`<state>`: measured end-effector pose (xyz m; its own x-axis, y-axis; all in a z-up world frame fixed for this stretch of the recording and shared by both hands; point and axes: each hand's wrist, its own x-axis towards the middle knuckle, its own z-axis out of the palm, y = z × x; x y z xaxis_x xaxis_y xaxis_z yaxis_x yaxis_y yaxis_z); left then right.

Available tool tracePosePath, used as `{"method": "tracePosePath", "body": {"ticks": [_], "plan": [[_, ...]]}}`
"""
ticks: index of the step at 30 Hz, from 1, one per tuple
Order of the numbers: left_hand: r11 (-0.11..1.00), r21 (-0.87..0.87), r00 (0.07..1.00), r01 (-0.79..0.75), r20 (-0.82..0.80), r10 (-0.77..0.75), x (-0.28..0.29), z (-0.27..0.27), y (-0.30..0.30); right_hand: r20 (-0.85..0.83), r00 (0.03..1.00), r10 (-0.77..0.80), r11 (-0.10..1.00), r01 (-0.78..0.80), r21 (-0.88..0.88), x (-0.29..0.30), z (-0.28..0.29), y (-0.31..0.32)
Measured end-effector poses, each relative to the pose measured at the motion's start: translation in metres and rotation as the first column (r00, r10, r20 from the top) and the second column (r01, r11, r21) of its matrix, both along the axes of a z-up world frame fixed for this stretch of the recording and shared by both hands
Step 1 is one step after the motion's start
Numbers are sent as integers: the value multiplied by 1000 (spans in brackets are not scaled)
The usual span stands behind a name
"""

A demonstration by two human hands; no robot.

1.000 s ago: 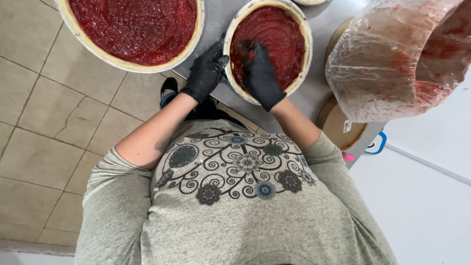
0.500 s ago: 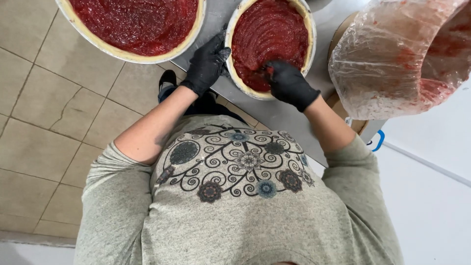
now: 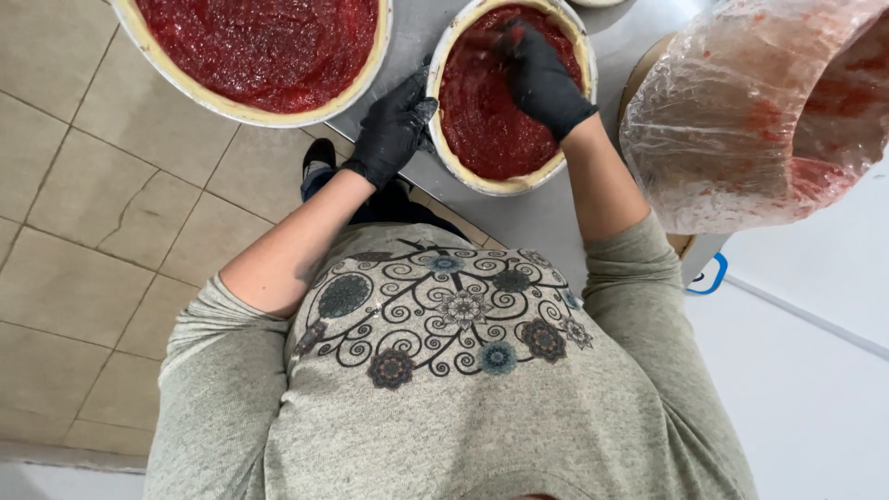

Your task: Filling and spreading red fruit jam into pastry shells using gloved hands.

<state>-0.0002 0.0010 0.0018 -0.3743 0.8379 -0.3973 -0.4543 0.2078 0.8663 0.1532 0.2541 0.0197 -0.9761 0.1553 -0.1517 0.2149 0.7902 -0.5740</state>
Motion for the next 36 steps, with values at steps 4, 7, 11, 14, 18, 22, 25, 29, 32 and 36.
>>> {"method": "tracePosePath", "body": {"ticks": [4,7,11,14,18,22,25,29,32,36], "plan": [[1000,-1,1000,5,14,-5,2,-7,-2,-27,966,-255,921,235,-310,22,6,11],[996,89,997,-18,-69,24,8,-20,-9,-39,915,-401,823,341,-455,46,14,5],[999,-6,934,-43,354,43,2,31,-21,-24,871,-490,773,422,-474,69,50,-22],[999,46,955,28,295,-40,33,7,-38,-130,869,-477,813,381,-440,65,40,-36],[1000,-5,941,-2,339,3,36,30,-26,-188,906,-378,919,391,37,37,24,-32],[993,78,897,-92,439,48,45,18,-29,-203,920,-336,890,380,252,16,15,-36],[995,70,927,-72,374,41,45,9,-30,-221,878,-425,886,453,97,2,-10,-48],[996,81,978,25,203,-41,34,16,-27,-176,931,-319,880,360,310,-12,9,-85],[990,81,990,115,70,-121,19,19,-23,-89,874,-478,874,483,56,-14,14,-112],[977,82,968,197,-174,-180,4,17,-18,-5,939,-343,928,340,150,-5,57,-137]]}}
